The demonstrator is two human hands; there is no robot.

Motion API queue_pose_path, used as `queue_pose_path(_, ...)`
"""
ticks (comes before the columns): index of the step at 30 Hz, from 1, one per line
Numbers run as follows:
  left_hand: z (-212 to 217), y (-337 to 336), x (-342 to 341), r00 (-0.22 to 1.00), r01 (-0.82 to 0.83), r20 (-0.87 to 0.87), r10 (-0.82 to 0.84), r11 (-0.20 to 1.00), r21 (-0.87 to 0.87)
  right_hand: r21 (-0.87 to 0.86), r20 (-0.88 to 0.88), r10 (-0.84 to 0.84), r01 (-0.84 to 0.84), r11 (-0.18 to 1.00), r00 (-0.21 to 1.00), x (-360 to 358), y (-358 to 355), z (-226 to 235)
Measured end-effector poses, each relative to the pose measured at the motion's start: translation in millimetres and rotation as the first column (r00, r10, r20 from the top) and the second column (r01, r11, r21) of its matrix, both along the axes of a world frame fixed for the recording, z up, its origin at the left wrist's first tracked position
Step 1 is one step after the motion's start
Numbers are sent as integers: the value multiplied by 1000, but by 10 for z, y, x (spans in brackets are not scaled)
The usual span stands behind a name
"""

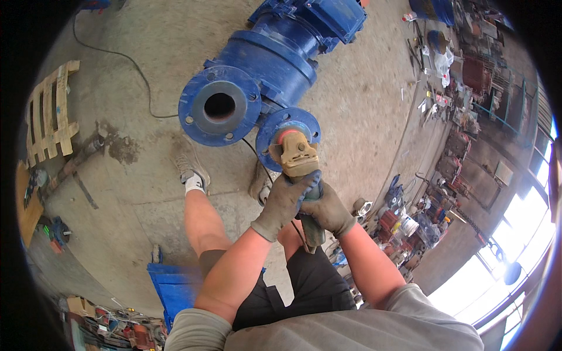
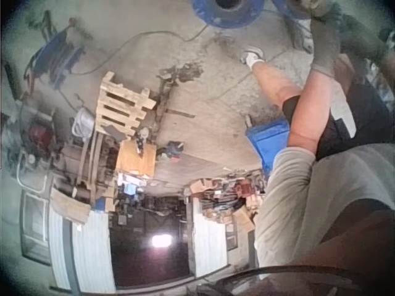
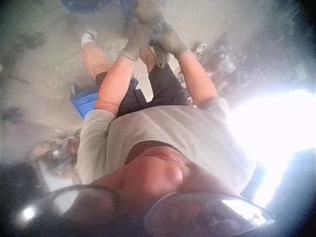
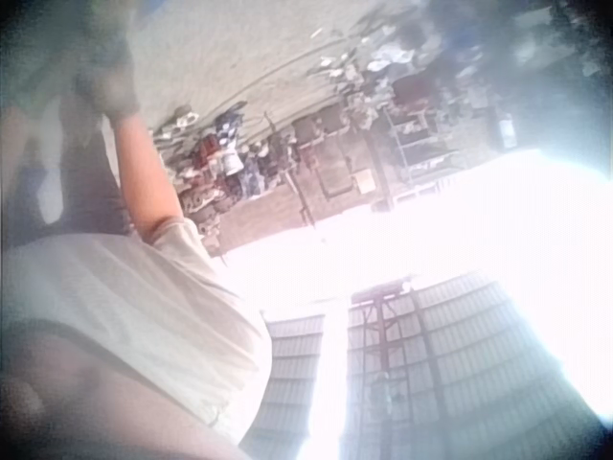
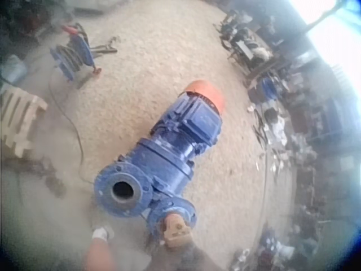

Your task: The person uses an angle grinder to clean the flanges of a blue industrial pump, then switches to a wire brush to scrub the body and motor housing. The person also uses a hammer to tap a part of the pump. The pump remains on the workshop floor throughout.

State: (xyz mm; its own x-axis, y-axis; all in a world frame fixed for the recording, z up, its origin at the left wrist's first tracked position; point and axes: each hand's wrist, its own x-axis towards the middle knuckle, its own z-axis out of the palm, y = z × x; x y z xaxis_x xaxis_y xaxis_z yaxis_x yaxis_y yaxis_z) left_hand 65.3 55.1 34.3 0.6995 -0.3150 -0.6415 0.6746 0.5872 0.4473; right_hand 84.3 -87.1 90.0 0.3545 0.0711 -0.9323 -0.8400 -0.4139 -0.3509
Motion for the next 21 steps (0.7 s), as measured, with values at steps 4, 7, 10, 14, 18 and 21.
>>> queue_pose_path(4,-75,-26,-16,999,23,29,-24,999,35,-41,23,35,-34,999,999,57,24,45)
queue_pose_path(7,-125,-40,-42,987,-4,159,-14,994,110,-51,-13,9,-9,999,1000,89,41,62)
queue_pose_path(10,-118,-39,-56,999,17,48,-22,996,92,-37,-8,-2,2,999,1000,90,65,59)
queue_pose_path(14,-80,-37,-25,998,-20,-65,20,1000,2,-22,50,-29,30,999,998,63,70,55)
queue_pose_path(18,-67,-29,-23,1000,6,-18,-6,1000,-3,-30,41,-2,3,1000,999,33,47,38)
queue_pose_path(21,-98,-23,-70,1000,27,-2,-27,999,37,-38,68,37,-35,999,997,4,34,0)
